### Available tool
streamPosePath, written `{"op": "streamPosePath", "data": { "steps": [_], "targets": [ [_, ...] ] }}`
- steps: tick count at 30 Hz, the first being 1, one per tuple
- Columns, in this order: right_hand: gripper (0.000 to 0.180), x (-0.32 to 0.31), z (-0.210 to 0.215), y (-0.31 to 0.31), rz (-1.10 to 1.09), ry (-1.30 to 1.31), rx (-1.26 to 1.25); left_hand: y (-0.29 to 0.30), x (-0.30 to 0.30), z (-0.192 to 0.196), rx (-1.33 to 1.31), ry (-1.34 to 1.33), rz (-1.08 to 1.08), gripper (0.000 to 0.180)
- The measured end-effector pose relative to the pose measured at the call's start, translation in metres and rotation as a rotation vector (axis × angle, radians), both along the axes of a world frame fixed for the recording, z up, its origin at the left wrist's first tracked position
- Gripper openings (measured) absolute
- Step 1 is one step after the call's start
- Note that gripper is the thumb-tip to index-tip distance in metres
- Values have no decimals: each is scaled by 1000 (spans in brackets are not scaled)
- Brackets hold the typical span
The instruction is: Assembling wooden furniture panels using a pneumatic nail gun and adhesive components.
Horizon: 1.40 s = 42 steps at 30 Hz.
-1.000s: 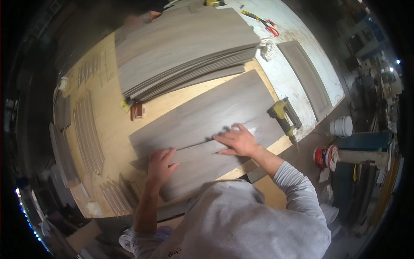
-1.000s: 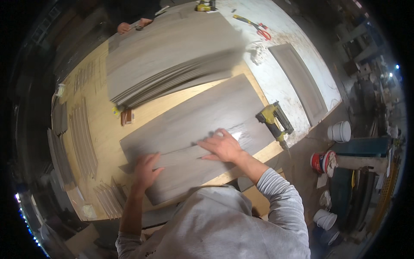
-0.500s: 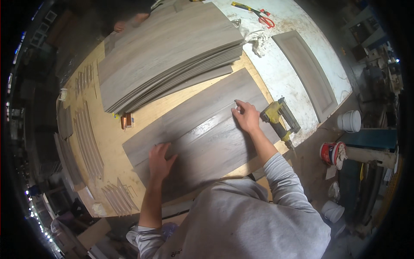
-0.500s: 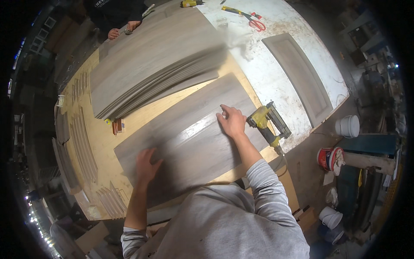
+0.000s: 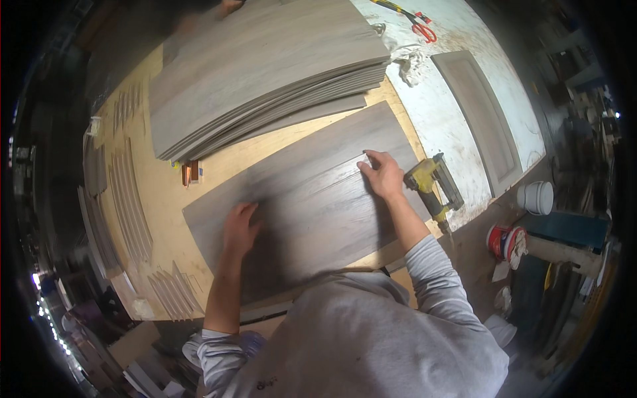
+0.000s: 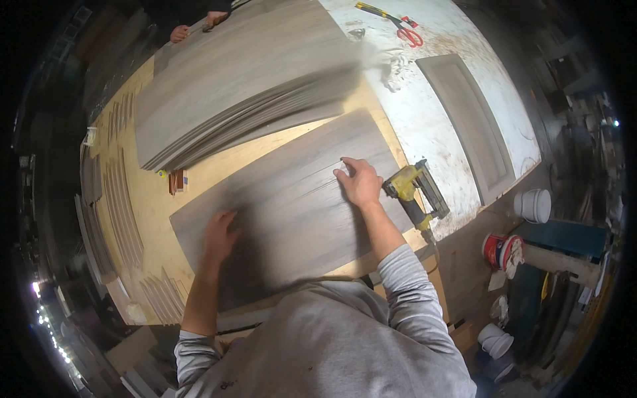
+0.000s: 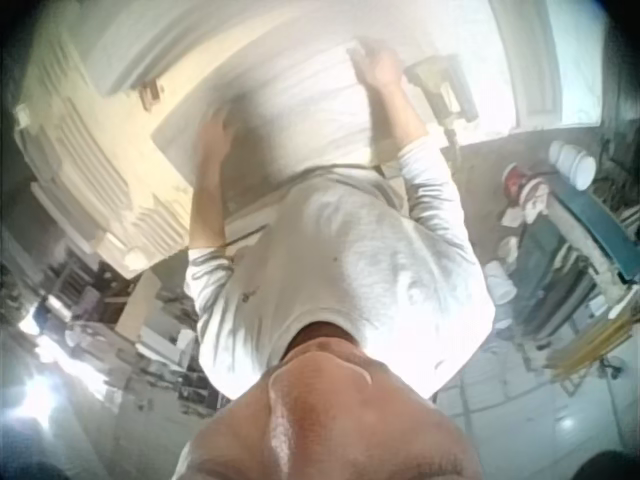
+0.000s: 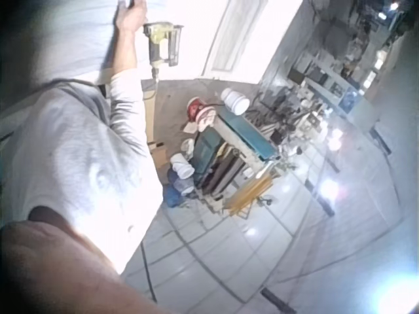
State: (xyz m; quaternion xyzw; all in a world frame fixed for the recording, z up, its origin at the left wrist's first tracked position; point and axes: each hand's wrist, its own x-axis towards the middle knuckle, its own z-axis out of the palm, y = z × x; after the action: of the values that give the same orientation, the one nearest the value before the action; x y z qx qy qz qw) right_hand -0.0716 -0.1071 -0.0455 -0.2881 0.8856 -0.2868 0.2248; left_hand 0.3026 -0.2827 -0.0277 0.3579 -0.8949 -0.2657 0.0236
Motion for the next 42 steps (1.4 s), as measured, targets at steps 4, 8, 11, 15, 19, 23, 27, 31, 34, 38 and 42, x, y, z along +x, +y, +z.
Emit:
{"op": "streamPosePath", "data": {
  "steps": [4, 8, 11, 15, 19, 23, 27, 31, 34, 38, 42],
  "targets": [
    [43, 0, -2, 0, -32, -3, -12, -7, -6, 0, 21, -103, 28, 51],
    [45, -2, -5, 0, -32, -22, -16, -10, -6, -4, -59, -105, -3, 49],
    [46, -3, -5, 0, -29, -25, -28, -14, -12, 3, 18, -135, 8, 49],
    [47, -5, -19, 3, -14, -4, -56, -8, -2, -1, 42, -146, 65, 49],
    [41, -23, -32, 1, 43, -76, -179, 0, 31, -9, -69, -81, 189, 58],
    [38, -31, -33, 2, 58, -178, -205, 4, 106, -41, -513, -210, 557, 69],
    [37, -32, -19, 1, 70, -184, -159, -2, 117, -27, -114, -77, 1033, 66],
    [38, -28, -11, -7, 73, -230, -110, -8, 143, -54, 65, 128, 1018, 54],
    [41, -30, -17, -4, 60, -220, -62, -14, 151, -64, 46, 187, 943, 49],
    [41, -31, -18, -5, 64, -221, -75, -19, 152, -58, 42, 181, 871, 46],
    [41, -32, -20, -5, 57, -194, -38, -19, 147, -44, 49, 165, 876, 45]
  ]
}}
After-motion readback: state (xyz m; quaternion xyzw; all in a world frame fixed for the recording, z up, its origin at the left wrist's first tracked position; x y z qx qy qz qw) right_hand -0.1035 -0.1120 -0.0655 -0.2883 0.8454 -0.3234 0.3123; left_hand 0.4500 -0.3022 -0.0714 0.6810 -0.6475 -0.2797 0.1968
